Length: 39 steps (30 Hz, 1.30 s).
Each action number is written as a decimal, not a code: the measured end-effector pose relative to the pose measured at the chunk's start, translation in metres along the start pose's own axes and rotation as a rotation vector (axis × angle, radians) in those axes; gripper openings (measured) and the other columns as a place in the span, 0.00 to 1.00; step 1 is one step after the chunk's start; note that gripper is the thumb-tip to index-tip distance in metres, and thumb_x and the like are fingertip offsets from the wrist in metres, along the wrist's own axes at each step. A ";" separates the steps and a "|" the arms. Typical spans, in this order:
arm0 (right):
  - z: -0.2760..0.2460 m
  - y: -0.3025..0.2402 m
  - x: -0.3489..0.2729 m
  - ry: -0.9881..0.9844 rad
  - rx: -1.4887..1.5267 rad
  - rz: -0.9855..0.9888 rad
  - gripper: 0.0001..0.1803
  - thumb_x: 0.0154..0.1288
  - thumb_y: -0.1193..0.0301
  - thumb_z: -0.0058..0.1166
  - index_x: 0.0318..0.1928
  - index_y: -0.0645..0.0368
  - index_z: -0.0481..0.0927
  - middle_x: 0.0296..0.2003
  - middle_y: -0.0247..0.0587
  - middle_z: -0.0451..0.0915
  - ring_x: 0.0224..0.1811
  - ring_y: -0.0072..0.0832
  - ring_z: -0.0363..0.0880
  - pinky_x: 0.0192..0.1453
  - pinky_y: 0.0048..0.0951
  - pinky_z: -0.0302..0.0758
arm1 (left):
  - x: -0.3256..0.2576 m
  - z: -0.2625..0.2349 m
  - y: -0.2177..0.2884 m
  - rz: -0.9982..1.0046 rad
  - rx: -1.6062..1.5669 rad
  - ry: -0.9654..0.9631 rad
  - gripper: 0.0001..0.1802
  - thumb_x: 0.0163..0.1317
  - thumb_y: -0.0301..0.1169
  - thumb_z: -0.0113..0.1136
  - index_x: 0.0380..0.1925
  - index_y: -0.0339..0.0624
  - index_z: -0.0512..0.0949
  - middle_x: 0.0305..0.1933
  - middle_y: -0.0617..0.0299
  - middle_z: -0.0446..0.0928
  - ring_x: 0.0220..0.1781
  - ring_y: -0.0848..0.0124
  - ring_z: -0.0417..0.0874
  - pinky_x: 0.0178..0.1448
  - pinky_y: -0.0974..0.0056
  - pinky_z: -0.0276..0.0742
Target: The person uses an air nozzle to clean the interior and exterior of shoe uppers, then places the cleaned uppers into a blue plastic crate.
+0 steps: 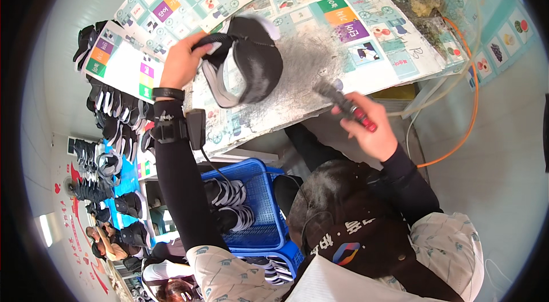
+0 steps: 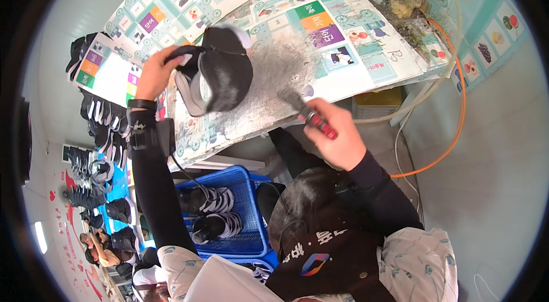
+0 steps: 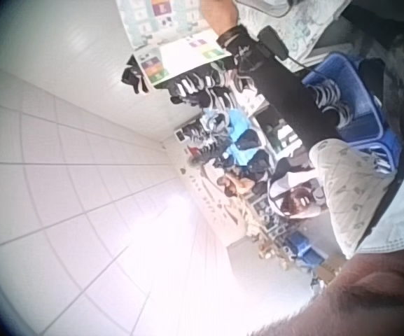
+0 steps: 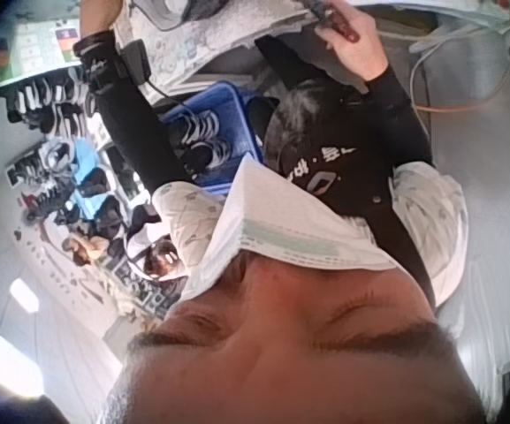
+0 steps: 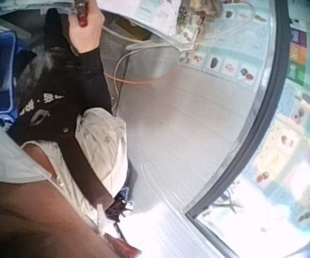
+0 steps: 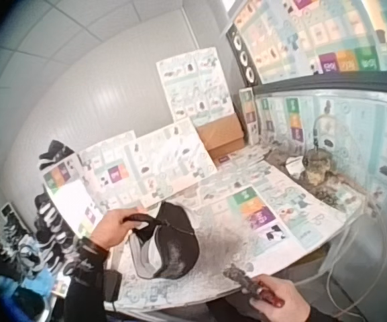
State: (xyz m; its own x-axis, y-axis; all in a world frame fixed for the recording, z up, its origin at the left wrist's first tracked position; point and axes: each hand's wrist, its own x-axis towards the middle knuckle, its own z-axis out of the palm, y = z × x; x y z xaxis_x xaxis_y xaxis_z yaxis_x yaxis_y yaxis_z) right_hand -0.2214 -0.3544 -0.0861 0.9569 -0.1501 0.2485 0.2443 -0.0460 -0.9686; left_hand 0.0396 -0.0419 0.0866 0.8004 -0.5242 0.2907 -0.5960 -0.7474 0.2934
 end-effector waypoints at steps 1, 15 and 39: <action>-0.007 -0.015 0.004 -0.005 0.059 0.133 0.17 0.61 0.80 0.58 0.51 0.65 0.78 0.35 0.43 0.86 0.30 0.32 0.80 0.41 0.31 0.76 | 0.003 -0.010 0.007 -0.036 -0.023 -0.056 0.15 0.69 0.31 0.65 0.53 0.38 0.84 0.45 0.49 0.88 0.46 0.59 0.89 0.54 0.61 0.80; 0.004 -0.026 0.019 -0.305 -0.063 -0.164 0.11 0.57 0.76 0.62 0.41 0.63 0.77 0.25 0.45 0.72 0.28 0.42 0.73 0.37 0.35 0.70 | 0.015 0.025 -0.010 -0.025 0.017 -0.343 0.15 0.71 0.33 0.63 0.55 0.42 0.84 0.46 0.52 0.88 0.48 0.58 0.86 0.58 0.60 0.77; -0.003 0.001 0.009 -0.064 0.225 0.173 0.25 0.66 0.77 0.63 0.64 0.64 0.78 0.42 0.35 0.88 0.39 0.18 0.82 0.34 0.21 0.79 | -0.025 0.010 -0.006 -0.020 0.146 0.007 0.14 0.69 0.31 0.62 0.52 0.40 0.85 0.44 0.47 0.87 0.47 0.50 0.88 0.55 0.54 0.80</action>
State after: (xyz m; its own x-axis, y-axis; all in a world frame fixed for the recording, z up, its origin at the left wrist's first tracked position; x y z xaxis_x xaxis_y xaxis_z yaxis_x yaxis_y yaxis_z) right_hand -0.2128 -0.3588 -0.0851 0.9937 -0.0735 0.0852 0.0982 0.1966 -0.9756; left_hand 0.0242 -0.0288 0.0683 0.8116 -0.5058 0.2924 -0.5636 -0.8097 0.1634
